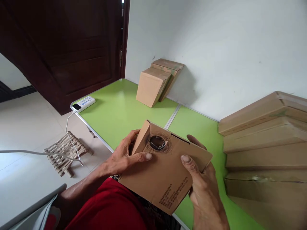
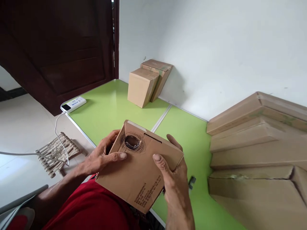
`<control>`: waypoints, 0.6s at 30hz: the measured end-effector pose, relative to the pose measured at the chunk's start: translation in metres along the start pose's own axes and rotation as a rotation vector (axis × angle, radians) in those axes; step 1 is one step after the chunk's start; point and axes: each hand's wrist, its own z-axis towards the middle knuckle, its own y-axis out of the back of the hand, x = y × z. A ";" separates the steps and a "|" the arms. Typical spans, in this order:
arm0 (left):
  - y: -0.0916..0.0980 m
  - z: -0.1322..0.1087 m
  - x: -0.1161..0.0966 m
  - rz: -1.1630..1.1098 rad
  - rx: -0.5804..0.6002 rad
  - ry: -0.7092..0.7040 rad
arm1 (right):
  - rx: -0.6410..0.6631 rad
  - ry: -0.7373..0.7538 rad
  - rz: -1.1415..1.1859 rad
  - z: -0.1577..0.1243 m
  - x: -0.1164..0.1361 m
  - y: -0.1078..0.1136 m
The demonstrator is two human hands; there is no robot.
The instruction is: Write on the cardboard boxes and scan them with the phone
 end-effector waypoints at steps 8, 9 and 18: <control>-0.005 -0.002 -0.002 0.101 -0.009 0.063 | -0.119 -0.131 0.160 -0.023 -0.018 -0.013; -0.006 -0.001 -0.001 0.110 -0.024 0.066 | -0.121 -0.143 0.158 -0.023 -0.021 -0.012; 0.014 -0.005 0.021 0.291 -0.098 0.148 | -0.126 -0.246 0.101 -0.037 -0.067 -0.023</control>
